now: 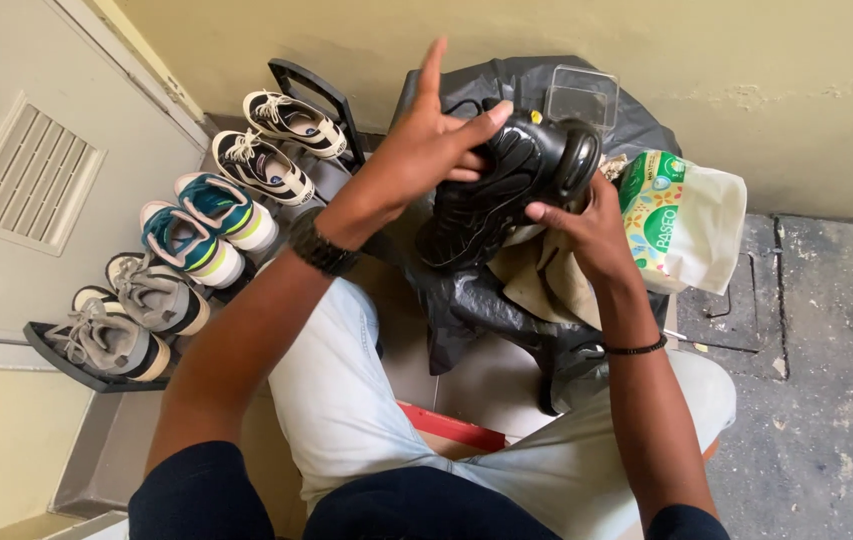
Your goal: The person wipes the exterior of a black sneaker with a cloth, focusing on the toe box, sides, and heel. The person rotates the shoe to access different areas and continues wiping until the end of the clip.
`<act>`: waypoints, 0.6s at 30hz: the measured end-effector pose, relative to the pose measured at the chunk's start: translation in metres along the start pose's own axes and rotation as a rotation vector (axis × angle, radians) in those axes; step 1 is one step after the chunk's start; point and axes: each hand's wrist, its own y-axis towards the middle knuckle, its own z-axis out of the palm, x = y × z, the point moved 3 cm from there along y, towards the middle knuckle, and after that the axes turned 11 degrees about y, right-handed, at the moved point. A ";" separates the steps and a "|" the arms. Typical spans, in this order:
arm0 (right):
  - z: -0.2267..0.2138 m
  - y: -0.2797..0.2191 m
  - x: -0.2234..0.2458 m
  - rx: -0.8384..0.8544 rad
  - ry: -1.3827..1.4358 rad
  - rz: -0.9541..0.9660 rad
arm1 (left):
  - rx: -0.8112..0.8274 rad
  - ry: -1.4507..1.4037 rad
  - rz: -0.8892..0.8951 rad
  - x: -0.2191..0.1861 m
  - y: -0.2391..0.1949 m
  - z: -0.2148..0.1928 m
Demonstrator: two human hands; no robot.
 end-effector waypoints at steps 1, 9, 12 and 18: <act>-0.003 0.003 -0.003 -0.001 -0.002 0.002 | 0.002 -0.002 -0.001 0.007 -0.003 -0.004; -0.014 0.028 -0.018 0.059 0.083 -0.024 | -0.080 0.978 0.718 0.042 0.003 -0.010; -0.016 0.032 -0.023 0.042 0.088 -0.014 | -0.082 0.977 0.805 0.050 0.014 -0.015; -0.029 0.044 -0.036 0.097 0.134 0.008 | 0.320 0.778 0.491 0.036 0.037 -0.010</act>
